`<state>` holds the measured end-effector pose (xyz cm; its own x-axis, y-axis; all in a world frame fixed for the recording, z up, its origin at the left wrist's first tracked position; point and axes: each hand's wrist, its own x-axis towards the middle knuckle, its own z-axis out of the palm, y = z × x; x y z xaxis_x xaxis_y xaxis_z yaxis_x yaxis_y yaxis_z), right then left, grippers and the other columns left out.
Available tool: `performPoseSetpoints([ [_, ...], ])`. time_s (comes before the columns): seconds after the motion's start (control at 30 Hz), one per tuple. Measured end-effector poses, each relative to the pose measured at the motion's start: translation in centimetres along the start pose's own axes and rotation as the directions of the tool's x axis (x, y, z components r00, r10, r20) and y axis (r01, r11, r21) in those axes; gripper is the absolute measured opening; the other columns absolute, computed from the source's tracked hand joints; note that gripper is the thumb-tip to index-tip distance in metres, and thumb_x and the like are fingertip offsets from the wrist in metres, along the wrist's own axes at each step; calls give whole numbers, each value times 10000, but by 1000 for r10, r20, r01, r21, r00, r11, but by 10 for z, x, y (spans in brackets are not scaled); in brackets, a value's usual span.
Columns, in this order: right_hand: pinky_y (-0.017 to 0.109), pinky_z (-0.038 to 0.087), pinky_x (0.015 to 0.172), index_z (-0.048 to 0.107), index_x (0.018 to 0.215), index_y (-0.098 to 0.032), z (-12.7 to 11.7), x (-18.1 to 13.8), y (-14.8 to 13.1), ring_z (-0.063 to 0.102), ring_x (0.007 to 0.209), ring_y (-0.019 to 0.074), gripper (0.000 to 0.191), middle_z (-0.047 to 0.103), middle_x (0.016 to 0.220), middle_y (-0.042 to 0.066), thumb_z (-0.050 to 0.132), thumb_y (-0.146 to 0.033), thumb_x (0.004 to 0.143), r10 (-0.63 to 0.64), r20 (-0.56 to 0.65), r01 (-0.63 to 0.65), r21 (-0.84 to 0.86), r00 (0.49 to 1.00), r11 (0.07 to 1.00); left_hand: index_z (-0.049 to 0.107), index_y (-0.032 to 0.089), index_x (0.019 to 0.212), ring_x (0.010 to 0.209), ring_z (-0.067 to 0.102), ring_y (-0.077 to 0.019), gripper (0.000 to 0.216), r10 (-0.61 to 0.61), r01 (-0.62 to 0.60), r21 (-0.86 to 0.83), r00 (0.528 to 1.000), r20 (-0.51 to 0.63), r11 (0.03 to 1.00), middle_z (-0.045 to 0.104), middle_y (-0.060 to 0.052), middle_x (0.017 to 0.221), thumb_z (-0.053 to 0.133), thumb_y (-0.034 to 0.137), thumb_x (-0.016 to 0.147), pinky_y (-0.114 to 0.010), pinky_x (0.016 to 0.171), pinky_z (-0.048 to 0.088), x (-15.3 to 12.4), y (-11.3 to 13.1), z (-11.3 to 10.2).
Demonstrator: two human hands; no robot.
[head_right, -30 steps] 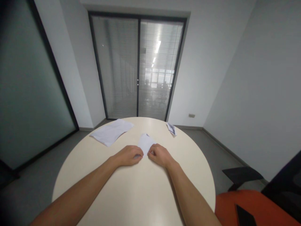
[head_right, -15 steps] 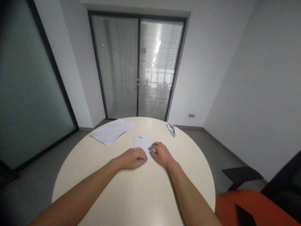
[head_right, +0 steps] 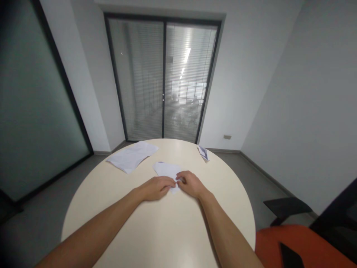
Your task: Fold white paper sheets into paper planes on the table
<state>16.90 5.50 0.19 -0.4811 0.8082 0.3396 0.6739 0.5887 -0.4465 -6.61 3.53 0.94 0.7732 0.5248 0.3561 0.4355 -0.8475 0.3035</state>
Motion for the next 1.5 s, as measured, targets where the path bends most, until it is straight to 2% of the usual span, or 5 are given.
performPoseSetpoints([
  [0.2,375,458,981,757,900,-218,-1,-1,3,621,1064,242,148,712,1105,81,615,-231,859,-58,-5,58,14,998,998,608,176,1211,1207,558,-229,287,-201,230,129,958,-205,965,627,-102,1260,502,256,957,-376,1066,439,-6,-25,8],
  [0.4,342,481,893,754,918,-227,-6,-2,6,645,937,218,171,736,961,54,585,-221,891,-98,37,98,-3,995,995,474,114,1367,1361,441,-283,455,-455,562,172,784,-421,809,504,-186,1426,514,276,943,-451,1145,357,-8,-48,15],
  [0.57,335,496,888,755,974,-236,-9,-5,11,663,949,213,224,752,1005,43,555,-186,886,-60,55,59,16,997,998,367,44,1454,1417,383,-300,591,-564,674,182,713,-417,716,426,-223,1508,525,266,929,-432,1174,308,-10,-53,15],
  [0.87,365,483,926,752,971,-225,-5,-3,21,642,994,232,255,747,1020,46,535,-139,869,-12,7,13,-97,1000,995,660,168,1143,1172,552,-244,254,-556,621,193,775,-302,760,639,-109,1234,549,231,923,-357,1033,422,-9,-41,8],
  [1.5,392,455,1027,726,1145,-217,-9,-5,9,615,1166,275,324,693,1257,90,569,-372,908,21,27,-16,-178,999,984,616,241,1256,1053,663,-237,343,-623,659,213,752,-217,721,705,-100,1114,494,160,946,-334,909,483,-5,-30,3],
])
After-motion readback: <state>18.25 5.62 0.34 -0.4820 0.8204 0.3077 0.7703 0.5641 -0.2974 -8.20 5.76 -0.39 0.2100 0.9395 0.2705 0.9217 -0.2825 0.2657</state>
